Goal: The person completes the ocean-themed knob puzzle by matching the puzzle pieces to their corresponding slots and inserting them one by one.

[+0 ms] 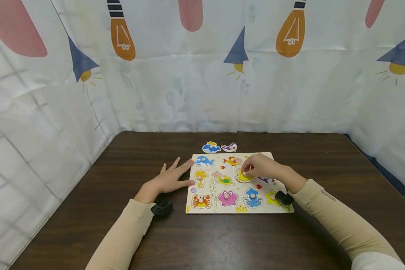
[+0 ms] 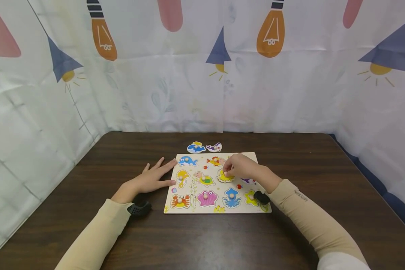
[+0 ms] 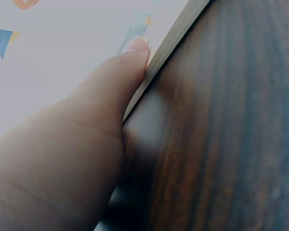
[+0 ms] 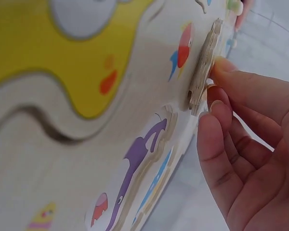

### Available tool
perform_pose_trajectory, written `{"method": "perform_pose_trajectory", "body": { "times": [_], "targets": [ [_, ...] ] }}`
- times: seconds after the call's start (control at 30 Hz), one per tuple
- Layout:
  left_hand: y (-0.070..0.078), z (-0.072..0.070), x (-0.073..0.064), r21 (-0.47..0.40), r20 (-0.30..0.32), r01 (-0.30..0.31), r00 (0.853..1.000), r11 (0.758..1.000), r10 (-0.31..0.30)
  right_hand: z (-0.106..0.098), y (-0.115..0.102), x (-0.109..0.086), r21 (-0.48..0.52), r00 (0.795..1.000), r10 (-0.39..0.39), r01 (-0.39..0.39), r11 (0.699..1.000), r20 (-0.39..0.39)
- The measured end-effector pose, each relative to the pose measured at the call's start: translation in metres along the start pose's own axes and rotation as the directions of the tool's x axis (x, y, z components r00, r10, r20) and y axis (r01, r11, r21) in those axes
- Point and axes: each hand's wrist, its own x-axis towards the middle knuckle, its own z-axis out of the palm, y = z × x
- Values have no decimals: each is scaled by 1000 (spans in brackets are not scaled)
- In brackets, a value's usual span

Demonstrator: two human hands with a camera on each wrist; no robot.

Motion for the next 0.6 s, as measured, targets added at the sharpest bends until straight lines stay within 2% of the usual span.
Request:
{"method": "perform_pose_trajectory", "body": {
  "times": [0.3,0.6],
  "targets": [
    [1,0,1,16,-1,9,1000,1000,-9,-1,-2,2,-18,1000,-13,13,1000,2],
    [-1,0,2,8,-4,6,1000,1000,-5,-1,-7,5,-51,1000,17,-16,999,21]
  ]
}}
